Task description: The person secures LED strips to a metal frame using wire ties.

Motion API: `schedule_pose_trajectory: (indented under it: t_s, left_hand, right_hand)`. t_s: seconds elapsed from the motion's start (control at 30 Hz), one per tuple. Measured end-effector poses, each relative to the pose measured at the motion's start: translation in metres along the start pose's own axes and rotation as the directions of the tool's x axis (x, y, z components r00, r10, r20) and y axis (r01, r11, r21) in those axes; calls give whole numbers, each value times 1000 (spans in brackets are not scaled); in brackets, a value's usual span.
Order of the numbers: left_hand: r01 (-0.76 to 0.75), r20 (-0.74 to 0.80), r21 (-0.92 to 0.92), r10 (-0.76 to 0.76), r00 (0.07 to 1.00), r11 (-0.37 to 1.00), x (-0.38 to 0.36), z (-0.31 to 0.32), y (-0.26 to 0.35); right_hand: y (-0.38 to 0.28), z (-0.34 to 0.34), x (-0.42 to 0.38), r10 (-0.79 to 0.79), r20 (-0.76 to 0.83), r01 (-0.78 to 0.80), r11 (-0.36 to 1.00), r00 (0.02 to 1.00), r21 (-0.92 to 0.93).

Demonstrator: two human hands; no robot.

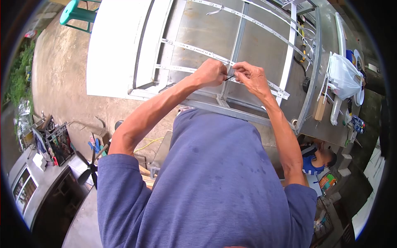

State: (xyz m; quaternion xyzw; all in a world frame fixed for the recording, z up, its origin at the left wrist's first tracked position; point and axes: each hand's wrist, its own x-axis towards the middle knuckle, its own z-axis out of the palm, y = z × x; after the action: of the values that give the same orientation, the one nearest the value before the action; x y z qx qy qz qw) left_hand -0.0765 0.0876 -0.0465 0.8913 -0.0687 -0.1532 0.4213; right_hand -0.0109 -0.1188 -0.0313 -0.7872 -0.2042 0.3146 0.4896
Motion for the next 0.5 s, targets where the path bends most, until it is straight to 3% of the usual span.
schedule_pose_trajectory:
  t_s: [0.07,0.2,0.23,0.3,0.5]
  left_hand:
    - [-47,-2,-8,47,999,999,3,5,-5]
    - [63,46,-99,-59,997,993,5,2,1]
    - [122,69,-143,-113,991,982,5,3,2]
    - [64,59,-55,-60,996,996,4,-3,7]
    - [105,120,-71,-96,988,992,5,-4,8]
  right_hand:
    - [5,-1,-1,4,-11,-4,999,1000,37]
    - [8,-4,-2,-78,6,78,996,997,-42]
    - [0,-8,-5,-181,-9,178,972,983,-156]
    - [12,-3,-1,-165,-32,157,971,986,-179]
    - [16,3,-1,-215,-61,199,960,975,-196]
